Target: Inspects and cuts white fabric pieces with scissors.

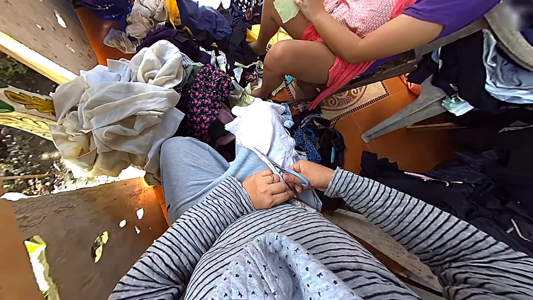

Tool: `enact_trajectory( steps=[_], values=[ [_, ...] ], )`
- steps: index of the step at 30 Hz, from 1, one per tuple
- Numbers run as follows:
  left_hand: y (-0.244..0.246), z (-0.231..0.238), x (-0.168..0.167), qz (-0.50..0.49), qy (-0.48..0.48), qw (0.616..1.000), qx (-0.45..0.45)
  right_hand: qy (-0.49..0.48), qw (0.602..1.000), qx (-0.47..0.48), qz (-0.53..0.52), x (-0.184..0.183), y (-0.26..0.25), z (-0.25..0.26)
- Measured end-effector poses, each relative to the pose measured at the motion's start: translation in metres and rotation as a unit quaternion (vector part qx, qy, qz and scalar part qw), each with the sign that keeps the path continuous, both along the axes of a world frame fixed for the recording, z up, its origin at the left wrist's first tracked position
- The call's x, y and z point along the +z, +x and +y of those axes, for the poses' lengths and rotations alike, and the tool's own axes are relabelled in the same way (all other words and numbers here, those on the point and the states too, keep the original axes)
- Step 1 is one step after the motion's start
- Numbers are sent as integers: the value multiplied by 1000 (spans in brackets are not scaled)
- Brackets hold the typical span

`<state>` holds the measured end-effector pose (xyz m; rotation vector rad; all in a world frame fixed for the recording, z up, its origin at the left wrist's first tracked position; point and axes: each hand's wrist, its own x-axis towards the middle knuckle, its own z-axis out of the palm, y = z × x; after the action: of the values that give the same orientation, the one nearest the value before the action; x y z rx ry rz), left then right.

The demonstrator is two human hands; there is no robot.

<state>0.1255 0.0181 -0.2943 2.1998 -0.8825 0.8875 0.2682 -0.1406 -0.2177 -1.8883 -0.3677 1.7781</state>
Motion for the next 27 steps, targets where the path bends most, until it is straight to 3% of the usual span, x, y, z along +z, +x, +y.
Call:
enact_trajectory(
  steps=[27],
  values=[
    [0,-2,5,-26,24,999,-33,-33,995,94,-30,8,19,54]
  ],
)
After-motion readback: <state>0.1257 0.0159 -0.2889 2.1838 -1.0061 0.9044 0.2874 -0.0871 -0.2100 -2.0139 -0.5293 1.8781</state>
